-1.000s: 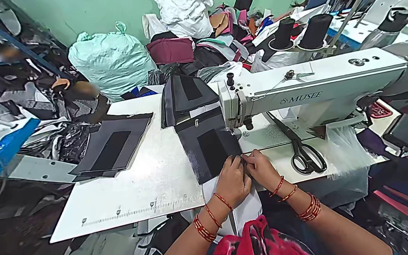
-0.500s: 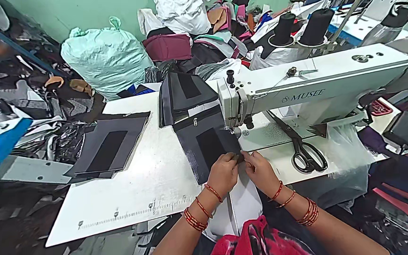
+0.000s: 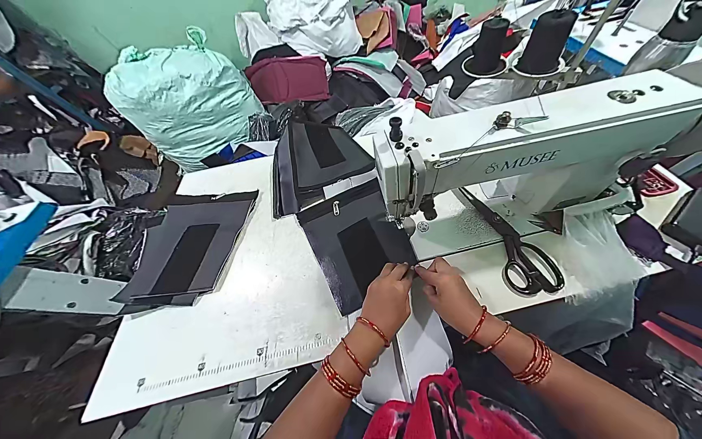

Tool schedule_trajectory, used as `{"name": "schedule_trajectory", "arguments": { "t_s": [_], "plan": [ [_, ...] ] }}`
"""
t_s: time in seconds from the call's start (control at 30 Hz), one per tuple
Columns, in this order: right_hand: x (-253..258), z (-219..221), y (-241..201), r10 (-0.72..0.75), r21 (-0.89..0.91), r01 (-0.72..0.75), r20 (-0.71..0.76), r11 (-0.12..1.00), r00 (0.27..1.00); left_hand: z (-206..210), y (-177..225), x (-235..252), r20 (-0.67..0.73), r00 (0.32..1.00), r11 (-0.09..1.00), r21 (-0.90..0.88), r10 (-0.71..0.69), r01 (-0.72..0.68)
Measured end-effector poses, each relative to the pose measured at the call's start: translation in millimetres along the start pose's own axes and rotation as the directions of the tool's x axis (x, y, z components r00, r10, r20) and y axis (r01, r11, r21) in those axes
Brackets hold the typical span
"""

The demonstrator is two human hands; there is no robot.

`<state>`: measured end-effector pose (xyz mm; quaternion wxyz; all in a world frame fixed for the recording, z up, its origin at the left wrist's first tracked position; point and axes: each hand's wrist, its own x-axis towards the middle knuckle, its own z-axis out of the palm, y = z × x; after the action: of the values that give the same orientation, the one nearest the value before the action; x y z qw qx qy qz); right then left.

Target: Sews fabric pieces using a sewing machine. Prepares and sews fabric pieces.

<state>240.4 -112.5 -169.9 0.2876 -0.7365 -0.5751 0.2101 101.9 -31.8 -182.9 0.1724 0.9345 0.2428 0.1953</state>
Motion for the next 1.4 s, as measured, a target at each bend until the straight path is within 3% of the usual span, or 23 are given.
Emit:
{"name": "schedule_trajectory", "arguments": {
  "t_s": [0.17, 0.27, 0.33, 0.4, 0.5, 0.57, 0.67, 0.73, 0.83, 0.9, 1.03, 1.23, 1.4],
  "plan": [
    [-5, 14, -9, -0.08, -0.242, 0.072, -0.02, 0.967, 0.997, -19, -7, 9, 0.031, 0.999, 0.988, -0.148, -0.041, 0.045],
    [-4, 19, -6, -0.144, -0.289, 0.12, -0.065, 0.95, 0.987, -34, -14, 31, 0.17, 0.98, 0.977, -0.166, -0.106, 0.135],
    [-5, 20, -4, -0.18, -0.302, 0.144, -0.095, 0.942, 0.979, -40, -13, 53, 0.366, 0.923, 0.986, -0.064, -0.12, 0.153],
    [-5, 18, -6, -0.153, -0.3, 0.128, -0.061, 0.945, 0.986, -39, -9, 74, 0.553, 0.821, 0.989, 0.057, -0.143, 0.133],
    [-4, 14, -10, -0.086, -0.297, 0.082, 0.002, 0.951, 0.996, -34, -6, 86, 0.656, 0.737, 0.986, 0.146, -0.161, 0.086],
    [-5, 14, -11, -0.08, -0.3, 0.074, -0.006, 0.951, 0.997, -33, -12, 77, 0.604, 0.791, 0.994, 0.099, -0.1, 0.051],
    [-5, 21, -6, -0.164, -0.325, 0.122, -0.104, 0.938, 0.981, -21, -30, 51, 0.307, 0.946, 0.995, -0.05, 0.101, -0.09],
    [-5, 21, -5, -0.172, -0.335, 0.126, -0.111, 0.934, 0.979, -13, -37, 41, 0.156, 0.969, 0.98, -0.087, 0.192, -0.18],
    [-5, 21, -6, -0.169, -0.34, 0.121, -0.113, 0.933, 0.979, -8, -43, 33, 0.062, 0.966, 0.967, -0.065, 0.251, -0.247],
    [-4, 22, -6, -0.176, -0.347, 0.123, -0.125, 0.93, 0.976, -10, -45, 28, 0.078, 0.967, 0.97, 0.006, 0.243, -0.244],
    [-4, 25, -5, -0.199, -0.371, 0.129, -0.157, 0.92, 0.967, -21, -48, 21, 0.254, 0.95, 0.98, 0.032, 0.184, -0.198],
    [0, 27, -4, -0.211, -0.399, 0.133, -0.159, 0.907, 0.964, -12, -57, 20, 0.193, 0.948, 0.966, 0.009, 0.253, -0.26],
    [17, 23, -5, -0.183, -0.394, 0.126, -0.111, 0.91, 0.977, -16, -62, 30, 0.247, 0.949, 0.98, -0.012, 0.194, -0.198]
  ]
}}
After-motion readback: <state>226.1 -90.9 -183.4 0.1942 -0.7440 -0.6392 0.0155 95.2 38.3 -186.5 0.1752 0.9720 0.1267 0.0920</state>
